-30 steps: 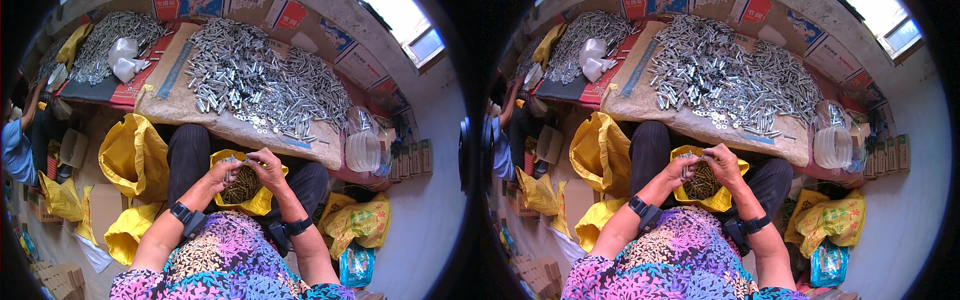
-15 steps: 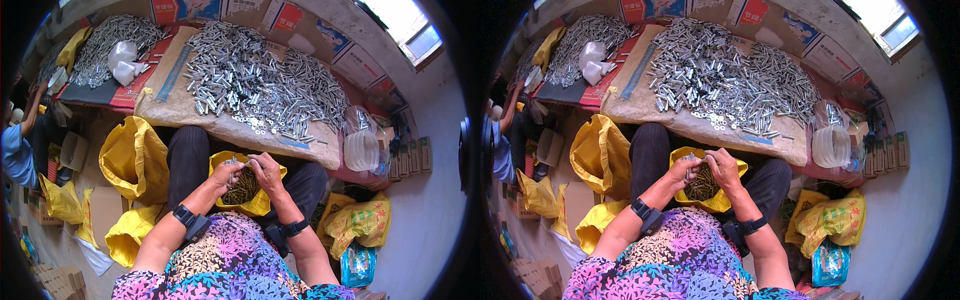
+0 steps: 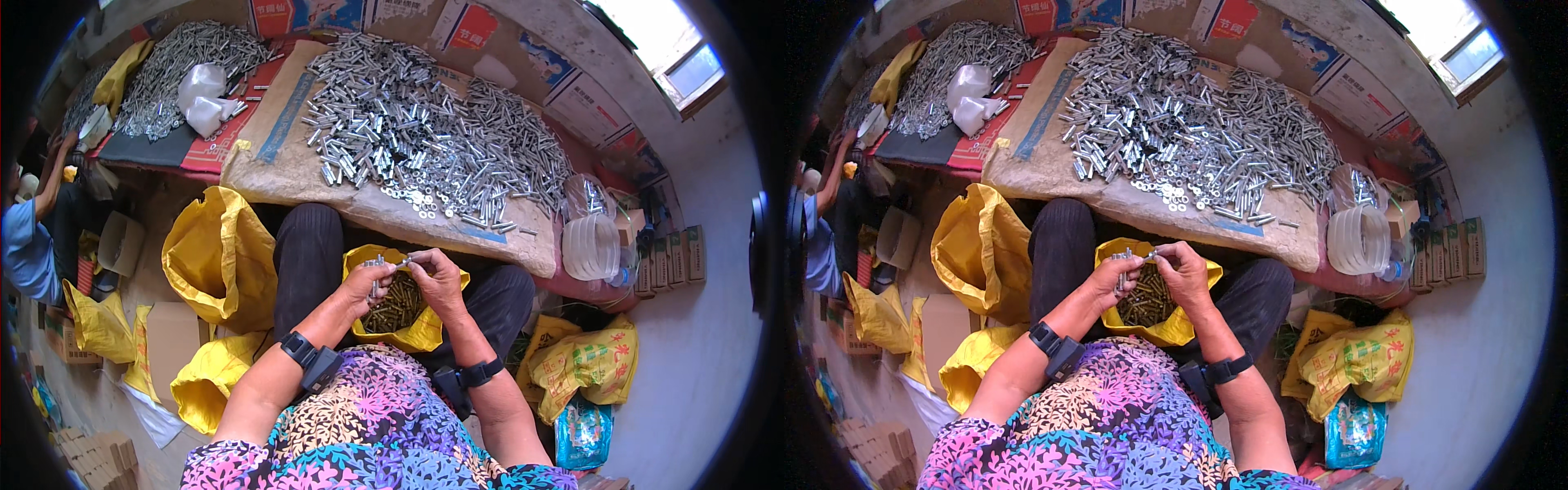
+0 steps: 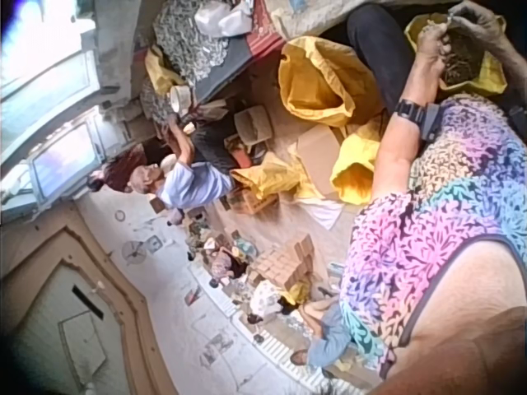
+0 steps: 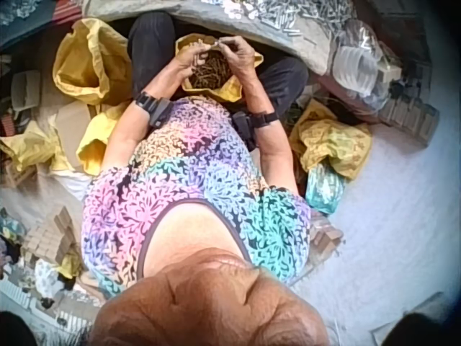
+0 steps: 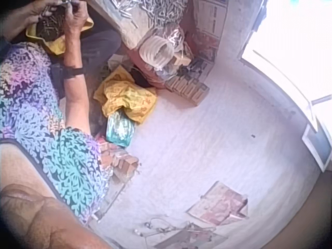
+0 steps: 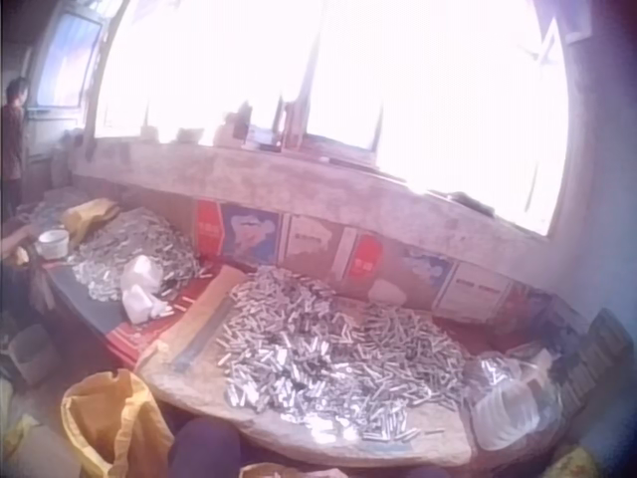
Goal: Assembling washers and nuts onto metal bolts.
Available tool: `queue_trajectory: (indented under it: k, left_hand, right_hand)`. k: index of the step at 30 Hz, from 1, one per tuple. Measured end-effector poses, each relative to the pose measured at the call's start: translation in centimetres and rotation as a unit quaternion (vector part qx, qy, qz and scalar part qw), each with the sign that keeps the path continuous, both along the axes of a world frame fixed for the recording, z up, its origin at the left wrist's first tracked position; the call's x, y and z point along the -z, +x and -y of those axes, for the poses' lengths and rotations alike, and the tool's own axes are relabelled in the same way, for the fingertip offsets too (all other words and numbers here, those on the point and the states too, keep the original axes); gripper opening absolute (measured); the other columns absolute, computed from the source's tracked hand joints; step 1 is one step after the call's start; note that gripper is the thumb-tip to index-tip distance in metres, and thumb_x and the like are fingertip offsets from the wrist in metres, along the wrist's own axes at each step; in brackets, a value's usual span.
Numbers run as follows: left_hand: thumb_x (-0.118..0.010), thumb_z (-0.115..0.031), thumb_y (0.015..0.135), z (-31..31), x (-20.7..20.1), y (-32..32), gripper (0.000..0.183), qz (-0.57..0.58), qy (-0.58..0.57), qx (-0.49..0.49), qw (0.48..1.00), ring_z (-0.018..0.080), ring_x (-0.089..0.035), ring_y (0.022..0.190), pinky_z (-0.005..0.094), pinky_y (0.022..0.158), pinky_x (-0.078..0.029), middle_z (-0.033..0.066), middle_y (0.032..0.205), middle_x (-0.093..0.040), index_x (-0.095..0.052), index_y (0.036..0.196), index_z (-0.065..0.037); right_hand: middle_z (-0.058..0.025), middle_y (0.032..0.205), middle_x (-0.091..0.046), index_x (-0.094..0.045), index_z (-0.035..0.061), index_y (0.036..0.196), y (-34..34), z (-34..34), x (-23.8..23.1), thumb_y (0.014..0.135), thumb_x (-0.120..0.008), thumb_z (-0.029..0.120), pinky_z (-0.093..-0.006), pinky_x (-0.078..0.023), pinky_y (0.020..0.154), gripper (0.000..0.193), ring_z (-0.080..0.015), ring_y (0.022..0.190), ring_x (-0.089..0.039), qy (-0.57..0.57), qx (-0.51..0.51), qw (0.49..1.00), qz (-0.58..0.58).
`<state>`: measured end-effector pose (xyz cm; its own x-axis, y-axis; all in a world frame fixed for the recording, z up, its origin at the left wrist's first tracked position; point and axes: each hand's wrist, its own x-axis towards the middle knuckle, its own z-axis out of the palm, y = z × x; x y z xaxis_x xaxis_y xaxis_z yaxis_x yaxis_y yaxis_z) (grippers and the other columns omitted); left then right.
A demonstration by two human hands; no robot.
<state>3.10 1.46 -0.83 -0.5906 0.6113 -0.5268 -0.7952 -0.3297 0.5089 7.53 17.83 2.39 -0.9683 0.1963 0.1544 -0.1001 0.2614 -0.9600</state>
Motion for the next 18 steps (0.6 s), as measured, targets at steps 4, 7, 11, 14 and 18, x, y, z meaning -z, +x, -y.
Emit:
queue_trajectory:
  k: [4,7,11,14,18]
  left_hand:
    - [-0.061,-0.020,0.085,-0.2,0.3,0.0,0.010,-0.008,-0.015,0.006,1.000,0.0043,-0.044,0.045,0.0169,0.036,-0.030,-0.0042,0.063,-0.049,-0.056,0.086,-0.011]
    - [-0.061,-0.020,0.085,-0.1,0.1,0.1,0.010,-0.009,-0.018,0.009,1.000,0.0042,-0.044,0.044,0.0168,0.037,-0.030,-0.0041,0.063,-0.050,-0.056,0.087,-0.011]
    - [-0.061,-0.020,0.084,-0.1,0.7,0.0,0.010,-0.005,-0.016,0.005,1.000,0.0044,-0.044,0.044,0.0168,0.037,-0.030,-0.0040,0.063,-0.050,-0.056,0.087,-0.012]
    - [-0.061,-0.020,0.085,0.0,0.7,0.0,0.010,-0.005,-0.019,0.002,1.000,0.0046,-0.044,0.044,0.0169,0.036,-0.030,-0.0040,0.063,-0.050,-0.056,0.086,-0.012]
    - [-0.061,-0.016,0.086,0.1,-0.3,0.2,0.011,0.011,-0.011,-0.002,1.000,0.0061,-0.045,0.045,0.0167,0.036,-0.033,-0.0014,0.064,-0.050,-0.055,0.088,-0.007]
  right_hand:
    - [-0.0054,0.079,-0.060,-0.064,0.0028,0.095,-0.1,-0.4,-0.4,0.077,-0.064,-0.003,-0.0249,-0.048,0.066,0.018,-0.0130,0.074,-0.060,0.060,-0.027,0.998,-0.004]
    - [-0.0067,0.079,-0.060,-0.065,0.0031,0.095,-0.2,-0.7,-1.3,0.077,-0.064,-0.003,-0.0256,-0.047,0.065,0.019,-0.0160,0.074,-0.060,0.123,-0.054,0.990,-0.048]
    - [-0.0079,0.079,-0.060,-0.066,0.0032,0.093,-0.1,-1.0,-1.2,0.077,-0.065,-0.003,-0.0260,-0.047,0.064,0.017,-0.0183,0.072,-0.061,0.142,-0.066,0.986,-0.066]
    - [-0.0079,0.079,-0.061,-0.066,0.0029,0.092,0.0,-0.9,-1.5,0.077,-0.065,-0.002,-0.0261,-0.047,0.064,0.016,-0.0184,0.073,-0.061,0.161,-0.069,0.984,-0.029]
    - [-0.0073,0.077,-0.060,-0.066,0.0029,0.093,-0.1,-0.5,-1.1,0.077,-0.065,-0.002,-0.0266,-0.046,0.063,0.017,-0.0179,0.070,-0.059,0.142,-0.042,0.988,-0.046]
